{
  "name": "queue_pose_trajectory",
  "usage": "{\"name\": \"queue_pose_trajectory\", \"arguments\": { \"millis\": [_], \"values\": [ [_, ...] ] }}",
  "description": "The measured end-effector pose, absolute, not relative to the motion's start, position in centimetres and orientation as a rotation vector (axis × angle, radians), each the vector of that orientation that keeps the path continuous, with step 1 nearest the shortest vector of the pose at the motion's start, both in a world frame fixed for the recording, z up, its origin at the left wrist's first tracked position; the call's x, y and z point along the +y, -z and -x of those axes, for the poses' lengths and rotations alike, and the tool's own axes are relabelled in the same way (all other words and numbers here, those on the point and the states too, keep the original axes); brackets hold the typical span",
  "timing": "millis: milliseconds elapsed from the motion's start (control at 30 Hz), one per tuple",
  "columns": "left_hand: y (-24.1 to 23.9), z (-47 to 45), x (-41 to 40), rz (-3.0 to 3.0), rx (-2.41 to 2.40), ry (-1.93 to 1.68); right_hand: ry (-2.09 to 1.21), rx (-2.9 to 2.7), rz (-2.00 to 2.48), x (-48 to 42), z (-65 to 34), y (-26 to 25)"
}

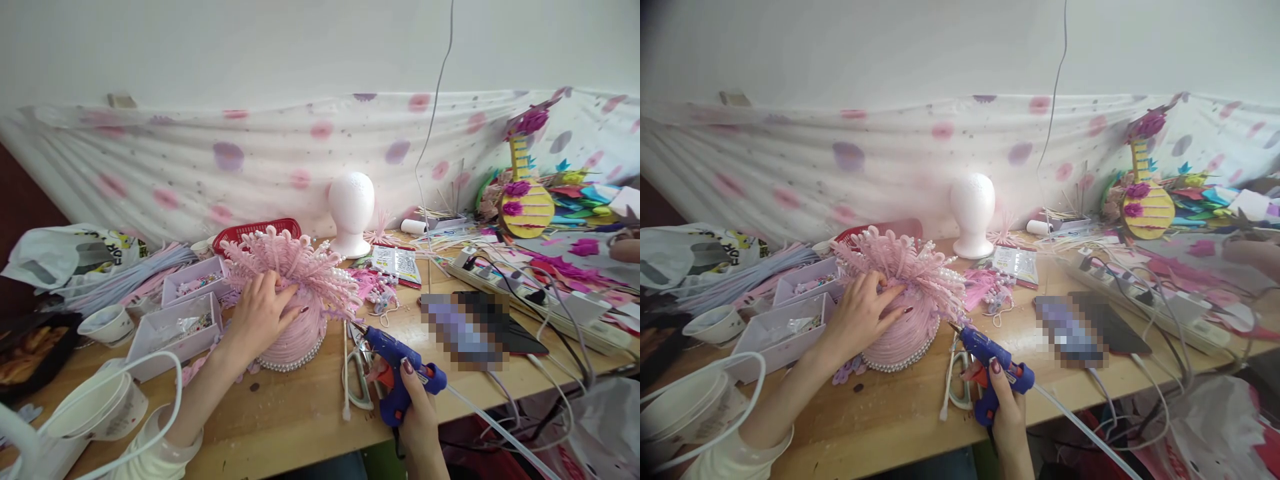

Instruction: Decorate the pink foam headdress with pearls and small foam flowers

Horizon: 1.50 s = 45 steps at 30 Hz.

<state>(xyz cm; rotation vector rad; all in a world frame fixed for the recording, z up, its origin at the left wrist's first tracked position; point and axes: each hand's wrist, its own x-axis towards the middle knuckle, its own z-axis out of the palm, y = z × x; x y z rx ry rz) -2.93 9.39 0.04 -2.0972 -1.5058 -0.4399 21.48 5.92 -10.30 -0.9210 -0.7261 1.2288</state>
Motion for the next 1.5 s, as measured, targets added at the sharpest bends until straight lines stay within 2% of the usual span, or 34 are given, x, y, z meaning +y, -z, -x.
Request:
{"name": "queue_pose_trajectory", "arguments": {
  "millis": [133,367,633,1267,1500],
  "values": [
    [0.2,3.4,9.7,2.124,-1.497,0.475,-1.232,-0.693,0.932,5.8,-21.5,10.4],
    [0.7,4.4,10.2,2.132,-1.533,0.785,-1.237,-0.741,0.970,5.7,-21.7,10.9],
    [1.0,4.7,10.4,2.230,-1.599,0.717,-1.212,-0.710,1.045,5.8,-21.5,11.0],
    [0.5,4.9,11.6,2.241,-1.707,0.931,-1.234,-0.823,1.018,5.8,-21.8,11.1],
    [1.2,8.2,6.9,2.070,-1.784,1.315,-1.222,-0.819,1.014,6.2,-22.0,11.4]
  ]
}}
